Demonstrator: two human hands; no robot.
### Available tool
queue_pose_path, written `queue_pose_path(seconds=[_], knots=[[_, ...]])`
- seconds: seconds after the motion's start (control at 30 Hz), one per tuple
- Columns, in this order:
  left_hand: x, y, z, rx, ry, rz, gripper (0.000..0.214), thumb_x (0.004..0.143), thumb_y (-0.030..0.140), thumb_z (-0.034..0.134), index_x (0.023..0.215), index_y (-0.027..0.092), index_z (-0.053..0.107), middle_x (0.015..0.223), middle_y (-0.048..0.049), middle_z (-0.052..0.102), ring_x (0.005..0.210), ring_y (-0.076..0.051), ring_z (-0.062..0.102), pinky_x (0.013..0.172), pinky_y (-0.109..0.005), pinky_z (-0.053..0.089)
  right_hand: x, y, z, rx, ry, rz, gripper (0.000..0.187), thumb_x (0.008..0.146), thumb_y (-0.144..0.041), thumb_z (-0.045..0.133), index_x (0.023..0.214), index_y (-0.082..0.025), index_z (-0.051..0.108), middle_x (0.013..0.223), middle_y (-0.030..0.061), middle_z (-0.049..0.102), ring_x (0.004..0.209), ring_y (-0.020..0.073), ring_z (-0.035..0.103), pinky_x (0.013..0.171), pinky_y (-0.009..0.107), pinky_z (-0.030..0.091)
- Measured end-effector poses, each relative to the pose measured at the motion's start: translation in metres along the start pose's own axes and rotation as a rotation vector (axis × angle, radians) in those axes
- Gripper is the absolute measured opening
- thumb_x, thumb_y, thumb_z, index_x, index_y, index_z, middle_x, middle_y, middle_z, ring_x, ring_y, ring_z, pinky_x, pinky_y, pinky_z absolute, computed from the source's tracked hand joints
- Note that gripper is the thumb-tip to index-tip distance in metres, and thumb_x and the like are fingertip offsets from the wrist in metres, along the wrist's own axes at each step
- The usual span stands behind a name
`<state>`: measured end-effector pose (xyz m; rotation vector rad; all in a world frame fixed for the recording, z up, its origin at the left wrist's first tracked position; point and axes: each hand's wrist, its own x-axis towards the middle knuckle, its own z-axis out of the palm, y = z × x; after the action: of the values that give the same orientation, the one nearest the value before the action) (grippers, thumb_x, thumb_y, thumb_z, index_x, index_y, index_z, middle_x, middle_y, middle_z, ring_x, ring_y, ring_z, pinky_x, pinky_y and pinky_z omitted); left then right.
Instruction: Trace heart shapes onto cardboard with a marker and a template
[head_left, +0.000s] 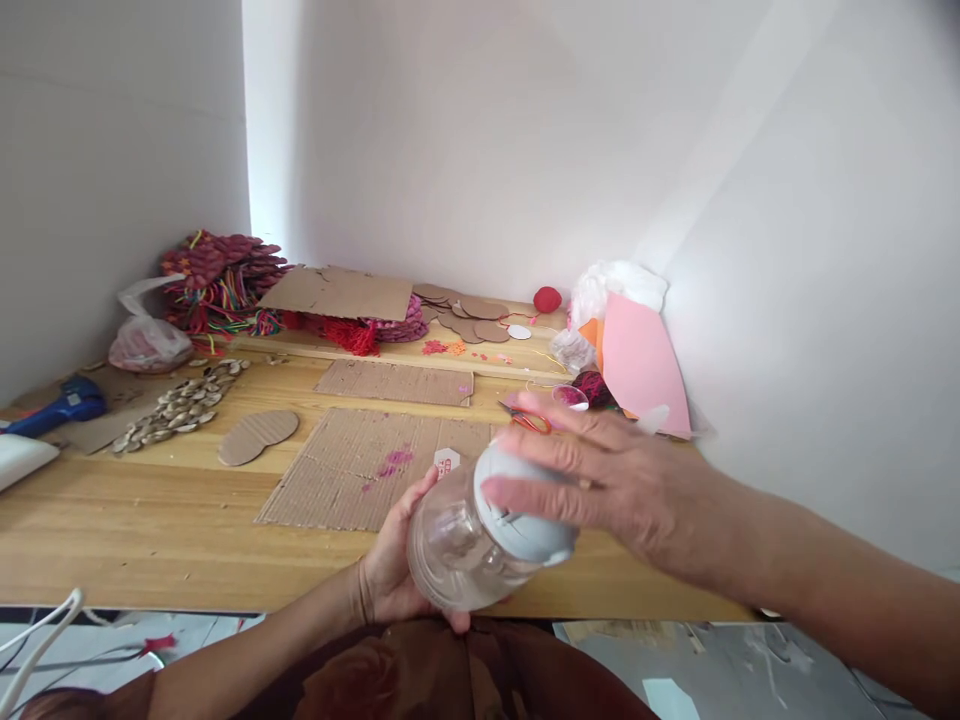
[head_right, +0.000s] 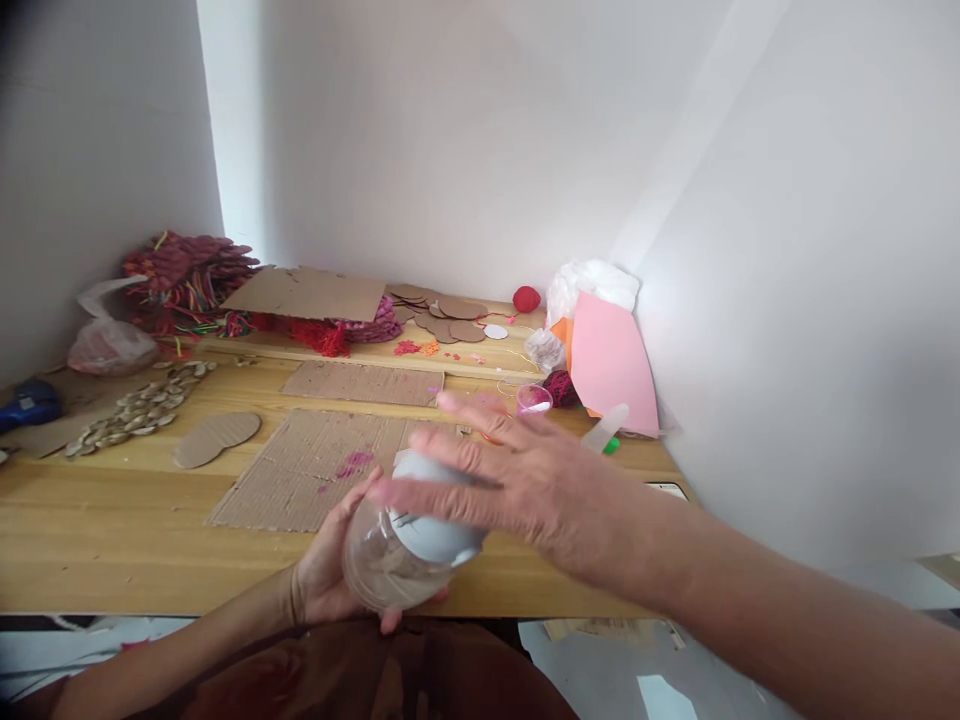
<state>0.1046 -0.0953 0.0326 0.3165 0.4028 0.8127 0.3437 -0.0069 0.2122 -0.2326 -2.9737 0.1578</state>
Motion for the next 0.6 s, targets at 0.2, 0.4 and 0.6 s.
queue_pose_path(seconds=[0.2, 0.4, 0.6], knots=[[0.005, 0.006, 0.006, -0.039, 0.086, 0.222, 0.076, 0.094, 0.079, 0.045, 0.147, 0.025, 0.056, 0.132, -0.0168, 0.072, 0.107, -0.041, 0.073, 0.064, -0.054, 0.066, -0.013, 0.007, -0.006, 0.612, 0.076, 0.675, 0.085, 0.099, -0.042, 0.060, 0.168, -0.043, 0.011, 0.166, 0.0120, 0.042, 0.133, 0.0346, 0.063, 0.084, 0.043, 0.067], [0.016, 0.010, 0.019, 0.099, 0.179, 0.428, 0.067, 0.098, 0.068, 0.050, 0.136, 0.016, 0.067, 0.137, -0.0160, 0.071, 0.133, -0.037, 0.062, 0.115, -0.052, 0.047, 0.006, -0.015, 0.012, 0.937, 0.031, 0.915, 0.114, 0.076, -0.049, 0.086, 0.165, -0.035, 0.016, 0.151, 0.0106, 0.055, 0.124, 0.0290, 0.065, 0.098, 0.043, 0.058], [-0.001, 0.012, 0.007, 0.614, 0.342, 0.426, 0.062, 0.093, 0.064, 0.066, 0.139, 0.023, 0.065, 0.152, -0.0110, 0.060, 0.145, -0.037, 0.050, 0.123, -0.050, 0.036, 0.009, -0.026, 0.015, 0.740, 0.020, 1.092, 0.092, 0.072, -0.053, 0.083, 0.151, -0.031, 0.041, 0.134, 0.0073, 0.064, 0.117, 0.0314, 0.064, 0.098, 0.046, 0.053]])
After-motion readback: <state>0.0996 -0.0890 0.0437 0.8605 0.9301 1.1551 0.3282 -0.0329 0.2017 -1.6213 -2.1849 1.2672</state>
